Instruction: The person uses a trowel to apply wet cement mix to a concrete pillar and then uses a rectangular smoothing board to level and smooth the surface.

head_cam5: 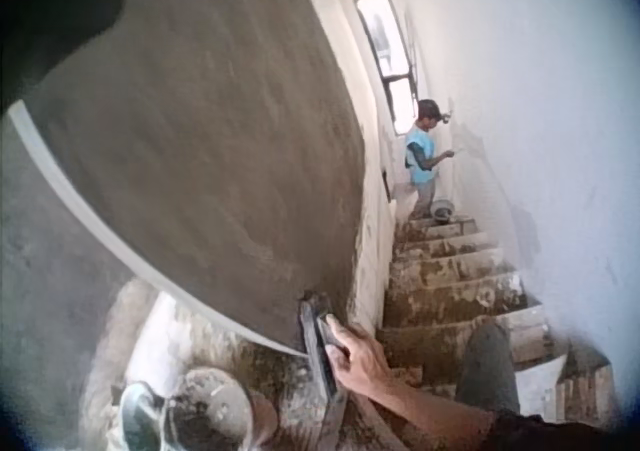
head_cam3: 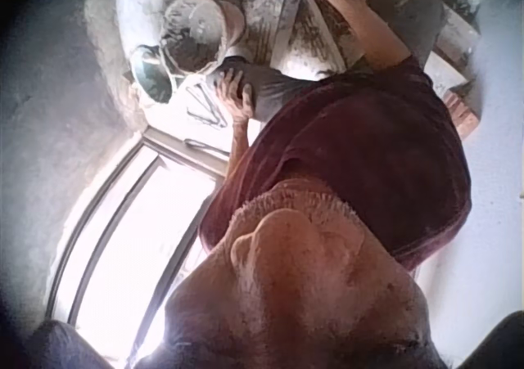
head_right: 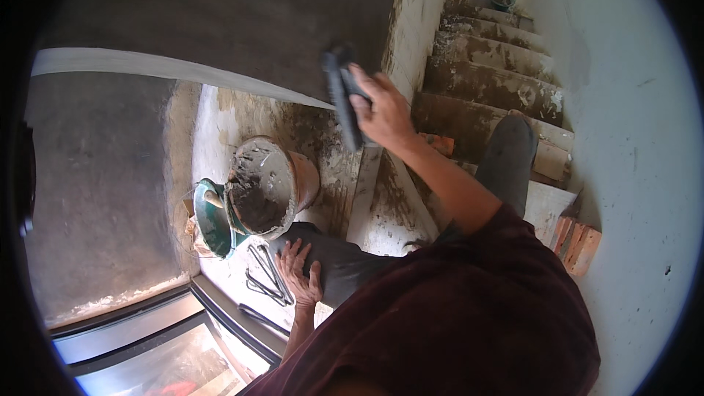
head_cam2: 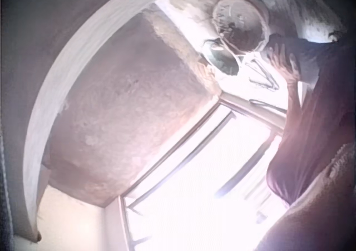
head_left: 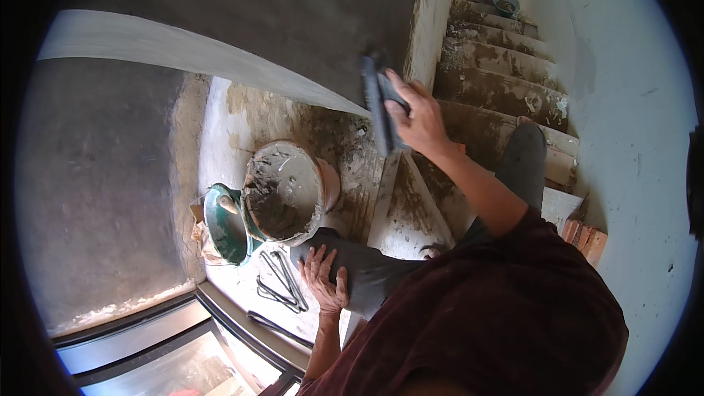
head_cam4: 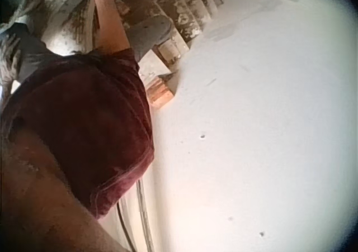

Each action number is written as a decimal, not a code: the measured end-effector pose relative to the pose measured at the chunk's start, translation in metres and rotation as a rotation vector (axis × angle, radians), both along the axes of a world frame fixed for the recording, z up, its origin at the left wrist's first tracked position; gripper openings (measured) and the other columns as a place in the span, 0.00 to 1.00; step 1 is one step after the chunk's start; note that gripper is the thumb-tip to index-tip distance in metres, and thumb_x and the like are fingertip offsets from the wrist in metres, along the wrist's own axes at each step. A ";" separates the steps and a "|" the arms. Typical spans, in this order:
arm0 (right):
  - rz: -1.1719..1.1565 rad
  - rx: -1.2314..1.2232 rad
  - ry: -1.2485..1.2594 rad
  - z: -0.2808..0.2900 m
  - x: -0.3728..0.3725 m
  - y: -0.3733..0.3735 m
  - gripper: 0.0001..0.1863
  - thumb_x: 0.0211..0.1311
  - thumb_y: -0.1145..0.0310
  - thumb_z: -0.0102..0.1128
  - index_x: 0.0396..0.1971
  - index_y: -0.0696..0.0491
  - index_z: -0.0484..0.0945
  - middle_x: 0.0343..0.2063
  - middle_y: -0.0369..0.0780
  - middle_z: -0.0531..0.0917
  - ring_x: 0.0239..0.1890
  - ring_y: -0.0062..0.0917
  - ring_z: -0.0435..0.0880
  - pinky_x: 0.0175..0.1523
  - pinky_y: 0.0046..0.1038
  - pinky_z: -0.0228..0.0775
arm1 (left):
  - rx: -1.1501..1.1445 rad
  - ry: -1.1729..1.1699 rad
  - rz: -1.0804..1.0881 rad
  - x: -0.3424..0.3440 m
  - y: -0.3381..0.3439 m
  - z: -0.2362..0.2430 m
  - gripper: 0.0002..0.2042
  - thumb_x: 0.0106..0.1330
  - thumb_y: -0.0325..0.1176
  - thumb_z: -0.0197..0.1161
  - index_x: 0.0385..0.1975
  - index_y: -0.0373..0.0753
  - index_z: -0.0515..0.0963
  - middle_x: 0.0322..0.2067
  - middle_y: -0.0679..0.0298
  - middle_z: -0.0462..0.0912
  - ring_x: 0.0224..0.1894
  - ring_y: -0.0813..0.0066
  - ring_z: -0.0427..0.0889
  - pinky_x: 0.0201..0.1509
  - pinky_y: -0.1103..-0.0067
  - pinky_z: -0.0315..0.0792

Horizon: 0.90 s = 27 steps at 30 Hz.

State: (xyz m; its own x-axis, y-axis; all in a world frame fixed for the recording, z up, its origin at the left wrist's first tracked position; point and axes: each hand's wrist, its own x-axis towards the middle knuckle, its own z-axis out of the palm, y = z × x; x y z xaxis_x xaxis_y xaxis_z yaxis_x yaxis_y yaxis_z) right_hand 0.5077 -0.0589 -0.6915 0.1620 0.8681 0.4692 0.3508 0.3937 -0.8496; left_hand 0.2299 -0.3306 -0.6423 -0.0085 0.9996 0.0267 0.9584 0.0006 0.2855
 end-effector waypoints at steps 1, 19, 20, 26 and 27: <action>-0.018 0.015 -0.044 -0.004 0.010 -0.005 0.27 0.61 0.71 0.60 0.62 0.52 0.70 0.35 0.44 0.77 0.32 0.36 0.80 0.39 0.35 0.76 | -0.004 0.009 0.000 -0.001 -0.001 0.003 0.21 0.62 0.46 0.57 0.50 0.42 0.80 0.57 0.58 0.76 0.67 0.54 0.63 0.73 0.52 0.41; -0.005 0.843 -0.139 0.192 -0.003 0.074 0.27 0.55 0.75 0.64 0.58 0.51 0.76 0.28 0.38 0.73 0.22 0.24 0.70 0.25 0.28 0.69 | 0.011 -0.026 0.037 0.001 -0.006 0.000 0.20 0.61 0.47 0.58 0.48 0.44 0.81 0.56 0.61 0.77 0.66 0.55 0.64 0.73 0.53 0.42; 0.034 0.697 -0.129 0.166 -0.006 0.057 0.26 0.55 0.75 0.63 0.58 0.51 0.76 0.28 0.38 0.73 0.23 0.24 0.70 0.26 0.29 0.68 | 0.009 -0.020 0.042 0.001 -0.005 0.001 0.20 0.61 0.47 0.58 0.48 0.43 0.81 0.56 0.61 0.77 0.66 0.55 0.64 0.73 0.53 0.42; 0.134 0.349 -0.140 0.026 0.008 0.029 0.24 0.56 0.77 0.62 0.56 0.51 0.78 0.36 0.45 0.76 0.32 0.39 0.78 0.38 0.35 0.73 | 0.015 -0.025 0.022 0.002 -0.002 0.000 0.20 0.57 0.44 0.59 0.48 0.42 0.81 0.55 0.60 0.77 0.66 0.55 0.64 0.73 0.54 0.43; 0.101 0.436 -0.152 0.035 0.008 0.034 0.24 0.55 0.78 0.63 0.55 0.51 0.78 0.36 0.45 0.76 0.33 0.39 0.78 0.38 0.35 0.74 | 0.088 -0.054 -0.015 -0.001 0.001 -0.002 0.20 0.56 0.43 0.60 0.48 0.43 0.80 0.55 0.60 0.77 0.66 0.55 0.65 0.72 0.54 0.44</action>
State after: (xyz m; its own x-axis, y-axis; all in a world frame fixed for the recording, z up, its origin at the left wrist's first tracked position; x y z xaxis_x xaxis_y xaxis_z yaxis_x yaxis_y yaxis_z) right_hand 0.5158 -0.0252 -0.6561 -0.0116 0.5926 0.8054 0.4003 0.7408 -0.5394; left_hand 0.2290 -0.3298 -0.6441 0.0025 0.9934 0.1145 0.9412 -0.0411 0.3355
